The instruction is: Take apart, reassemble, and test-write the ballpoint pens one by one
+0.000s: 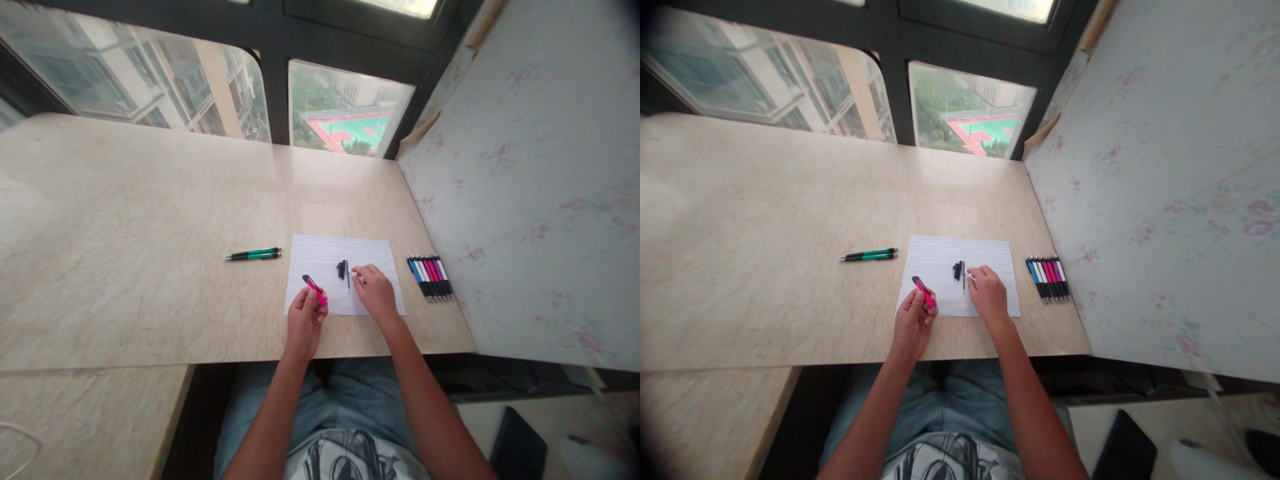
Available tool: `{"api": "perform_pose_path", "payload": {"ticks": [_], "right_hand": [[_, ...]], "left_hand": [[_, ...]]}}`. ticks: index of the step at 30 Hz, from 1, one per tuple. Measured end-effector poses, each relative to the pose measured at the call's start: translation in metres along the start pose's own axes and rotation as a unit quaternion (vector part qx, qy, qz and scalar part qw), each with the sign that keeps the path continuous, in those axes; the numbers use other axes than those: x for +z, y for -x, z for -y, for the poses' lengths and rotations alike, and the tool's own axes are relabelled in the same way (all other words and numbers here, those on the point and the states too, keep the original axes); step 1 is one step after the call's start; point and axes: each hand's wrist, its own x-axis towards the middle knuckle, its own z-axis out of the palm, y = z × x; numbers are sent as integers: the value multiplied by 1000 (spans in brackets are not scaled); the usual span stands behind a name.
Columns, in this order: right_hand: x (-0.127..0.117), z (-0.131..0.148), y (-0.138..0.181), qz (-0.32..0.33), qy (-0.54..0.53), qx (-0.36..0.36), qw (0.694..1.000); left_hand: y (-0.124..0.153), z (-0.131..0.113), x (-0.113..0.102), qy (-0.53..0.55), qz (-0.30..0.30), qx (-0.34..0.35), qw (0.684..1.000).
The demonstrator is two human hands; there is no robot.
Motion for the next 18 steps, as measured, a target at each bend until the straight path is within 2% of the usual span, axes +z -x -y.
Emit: {"api": "perform_pose_path", "payload": {"ticks": [7, 18], "right_hand": [[8, 3, -11, 24, 52, 12, 998], [11, -2, -7, 0, 50, 0, 999]], "left_hand": [[-1, 2, -1, 44, 1, -13, 999], [0, 3, -1, 76, 6, -19, 997]]}}
